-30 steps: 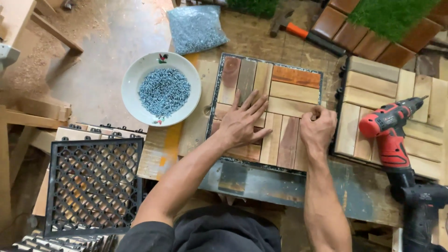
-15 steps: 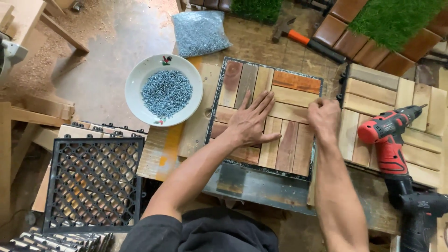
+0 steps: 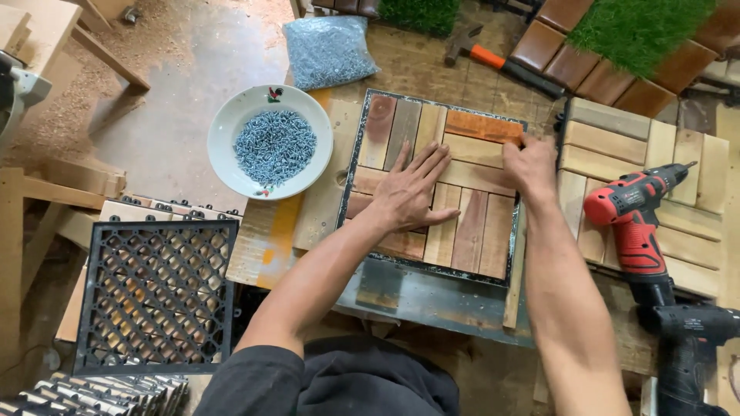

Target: Assembling interlocking wooden floor tiles by placing wood slats into a plastic grid and securing them with screws using a power drill.

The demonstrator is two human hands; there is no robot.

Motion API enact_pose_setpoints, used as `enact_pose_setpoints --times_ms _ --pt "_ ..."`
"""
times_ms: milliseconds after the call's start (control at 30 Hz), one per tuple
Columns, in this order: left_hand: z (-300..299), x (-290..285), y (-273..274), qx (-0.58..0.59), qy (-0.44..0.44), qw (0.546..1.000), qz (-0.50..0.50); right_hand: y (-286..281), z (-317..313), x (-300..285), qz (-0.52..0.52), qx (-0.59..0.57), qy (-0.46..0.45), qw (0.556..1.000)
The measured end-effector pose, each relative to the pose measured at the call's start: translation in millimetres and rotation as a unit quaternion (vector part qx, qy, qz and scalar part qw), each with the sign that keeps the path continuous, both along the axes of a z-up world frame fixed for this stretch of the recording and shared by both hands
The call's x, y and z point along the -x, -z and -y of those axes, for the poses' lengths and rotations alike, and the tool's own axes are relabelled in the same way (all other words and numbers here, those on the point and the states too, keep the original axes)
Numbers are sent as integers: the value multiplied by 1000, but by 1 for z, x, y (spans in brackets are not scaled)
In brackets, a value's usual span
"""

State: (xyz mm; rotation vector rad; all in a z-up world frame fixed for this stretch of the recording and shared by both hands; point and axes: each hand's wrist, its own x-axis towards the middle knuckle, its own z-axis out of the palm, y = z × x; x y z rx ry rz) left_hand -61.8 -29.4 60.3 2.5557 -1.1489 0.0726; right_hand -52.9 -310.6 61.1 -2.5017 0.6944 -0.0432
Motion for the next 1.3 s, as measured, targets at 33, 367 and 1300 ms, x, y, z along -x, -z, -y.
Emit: enact_pose_setpoints --times_ms 33,367,1300 --pt "2 -1 1 0 -3 1000 0 -8 -11 3 0 0 -3 1000" --pt "-14 10 -2 -11 31 999 22 16 -83 91 179 142 -150 962" --pt "-87 122 36 43 -93 991 90 9 -172 138 -42 121 -201 971"
